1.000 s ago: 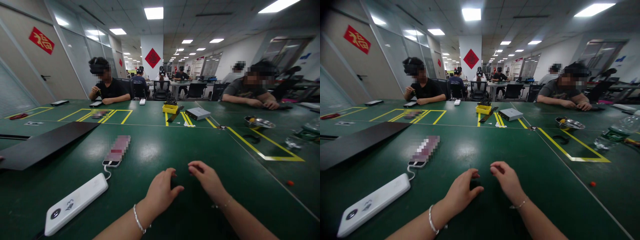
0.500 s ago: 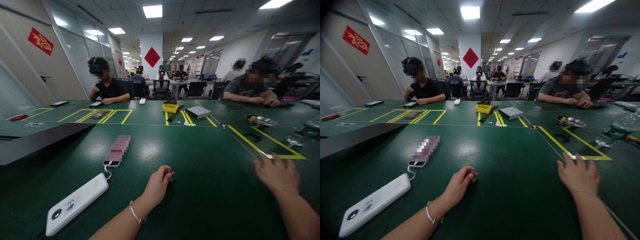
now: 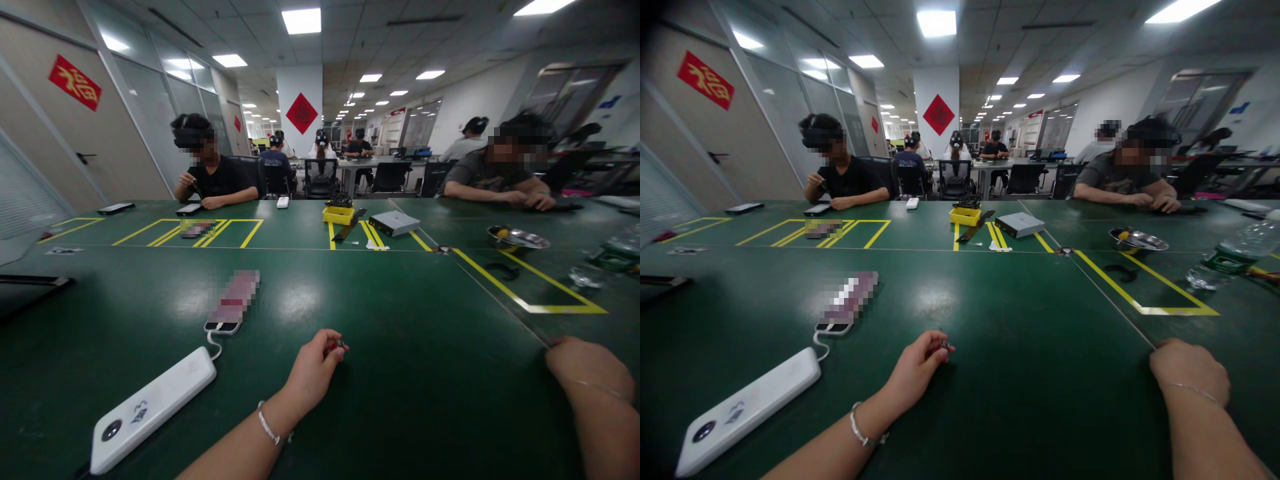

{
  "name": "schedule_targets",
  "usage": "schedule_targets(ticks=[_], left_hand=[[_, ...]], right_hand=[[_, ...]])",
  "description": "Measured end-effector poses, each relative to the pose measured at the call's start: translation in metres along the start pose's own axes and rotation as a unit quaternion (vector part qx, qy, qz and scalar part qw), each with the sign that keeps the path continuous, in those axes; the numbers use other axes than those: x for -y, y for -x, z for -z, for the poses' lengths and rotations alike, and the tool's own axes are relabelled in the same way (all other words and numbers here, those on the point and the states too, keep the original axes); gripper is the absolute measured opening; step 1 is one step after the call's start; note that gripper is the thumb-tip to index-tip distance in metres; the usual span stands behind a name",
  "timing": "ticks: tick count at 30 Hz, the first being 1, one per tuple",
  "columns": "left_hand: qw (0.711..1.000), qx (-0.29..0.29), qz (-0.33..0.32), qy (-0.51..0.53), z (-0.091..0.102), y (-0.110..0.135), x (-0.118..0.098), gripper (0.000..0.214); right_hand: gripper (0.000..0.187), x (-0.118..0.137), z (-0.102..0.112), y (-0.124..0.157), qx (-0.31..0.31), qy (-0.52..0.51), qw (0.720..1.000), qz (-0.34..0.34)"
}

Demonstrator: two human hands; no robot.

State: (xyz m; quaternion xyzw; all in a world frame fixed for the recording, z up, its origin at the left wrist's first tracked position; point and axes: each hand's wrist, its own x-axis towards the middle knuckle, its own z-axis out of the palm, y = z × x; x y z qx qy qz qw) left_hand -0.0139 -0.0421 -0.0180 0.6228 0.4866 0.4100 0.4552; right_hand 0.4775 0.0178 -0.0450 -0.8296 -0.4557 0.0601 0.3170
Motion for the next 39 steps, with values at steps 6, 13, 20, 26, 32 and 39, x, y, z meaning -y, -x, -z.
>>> schedule_targets(ticks=[6, 13, 20, 26, 32, 39], left_hand=[[0.999, -0.022, 0.004, -0.039, 0.000, -0.002, 0.001, 0.013], [1.000, -0.028, -0.001, -0.008, 0.003, -0.002, -0.004, 0.020], [0.999, -0.046, 0.001, 0.001, 0.002, -0.002, -0.005, 0.019], [0.997, -0.061, -0.017, -0.033, 0.000, 0.000, -0.005, 0.015], [0.996, -0.076, -0.021, -0.052, 0.000, 0.000, -0.009, 0.016], [0.995, -0.078, -0.026, -0.052, 0.000, -0.001, -0.007, 0.013]], right_hand=[[0.029, 0.128, -0.017, 0.069, 0.091, -0.038, 0.994, 0.044], [0.026, 0.234, -0.065, 0.171, 0.415, -0.433, 0.800, 0.010], [0.023, 0.245, -0.078, 0.215, 0.519, -0.503, 0.687, -0.075], [0.020, 0.239, -0.076, 0.214, 0.523, -0.534, 0.659, -0.091], [0.018, 0.241, -0.076, 0.214, 0.513, -0.533, 0.663, -0.117], [0.023, 0.236, -0.080, 0.213, 0.523, -0.520, 0.666, -0.113]])
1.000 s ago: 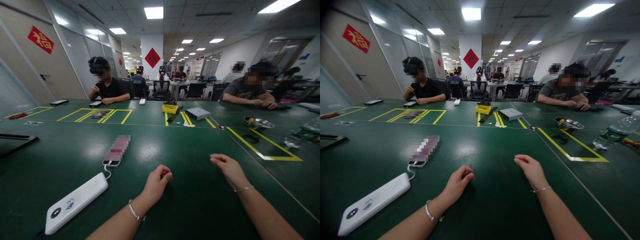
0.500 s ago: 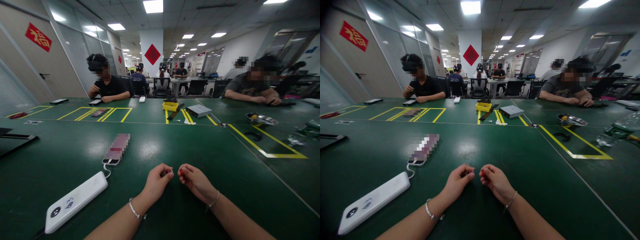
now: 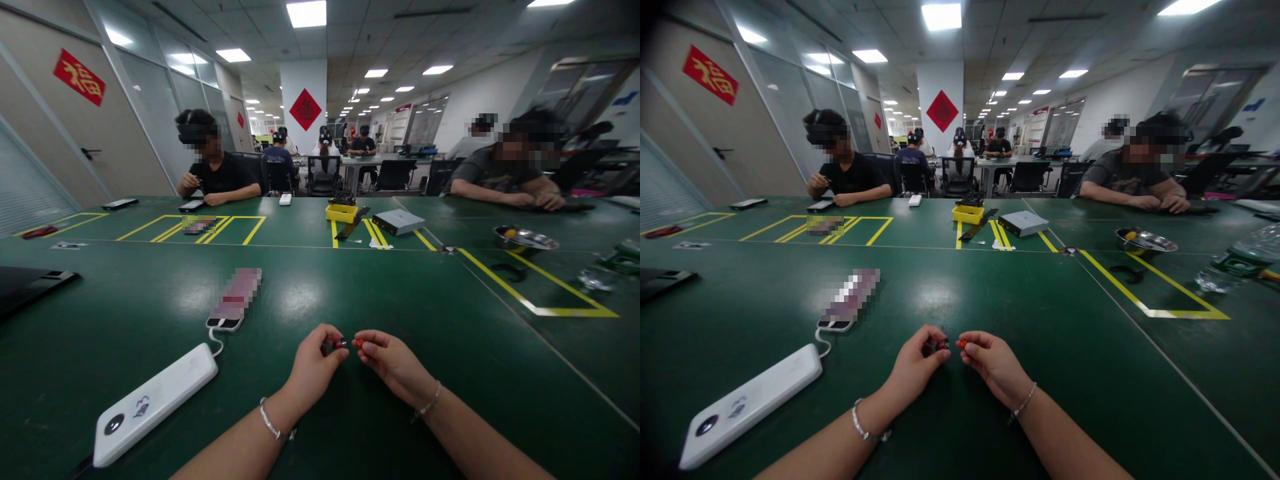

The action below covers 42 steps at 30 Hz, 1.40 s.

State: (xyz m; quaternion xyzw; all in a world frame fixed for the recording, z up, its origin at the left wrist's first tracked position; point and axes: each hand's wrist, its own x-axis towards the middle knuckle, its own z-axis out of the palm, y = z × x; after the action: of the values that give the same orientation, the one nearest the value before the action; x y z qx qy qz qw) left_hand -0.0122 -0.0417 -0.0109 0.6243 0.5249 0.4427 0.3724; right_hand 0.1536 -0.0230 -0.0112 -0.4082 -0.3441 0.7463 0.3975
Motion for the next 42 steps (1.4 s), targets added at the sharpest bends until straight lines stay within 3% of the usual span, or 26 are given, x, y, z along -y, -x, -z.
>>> schedule_targets(ticks=[9, 15, 23, 32, 42], left_hand=[[0.999, 0.043, 0.007, 0.027, 0.001, 0.002, -0.005, 0.018], [1.000, 0.008, -0.010, -0.013, -0.001, 0.002, -0.002, 0.013], [0.998, -0.012, -0.050, -0.034, -0.001, 0.002, -0.004, 0.019], [0.986, -0.019, -0.128, -0.108, -0.003, 0.009, -0.008, 0.018], [0.979, -0.084, -0.107, -0.153, -0.005, 0.013, -0.013, 0.009]], right_hand=[[0.019, 0.002, -0.006, 0.006, 0.065, -0.003, 0.998, 0.010], [0.022, 0.001, -0.004, 0.003, 0.021, -0.004, 0.999, 0.040], [0.022, -0.002, -0.009, 0.002, 0.000, -0.002, 1.000, 0.031], [0.023, -0.012, -0.025, 0.004, -0.088, 0.042, 0.988, 0.122], [0.041, -0.029, -0.035, 0.011, -0.101, 0.089, 0.977, 0.163]])
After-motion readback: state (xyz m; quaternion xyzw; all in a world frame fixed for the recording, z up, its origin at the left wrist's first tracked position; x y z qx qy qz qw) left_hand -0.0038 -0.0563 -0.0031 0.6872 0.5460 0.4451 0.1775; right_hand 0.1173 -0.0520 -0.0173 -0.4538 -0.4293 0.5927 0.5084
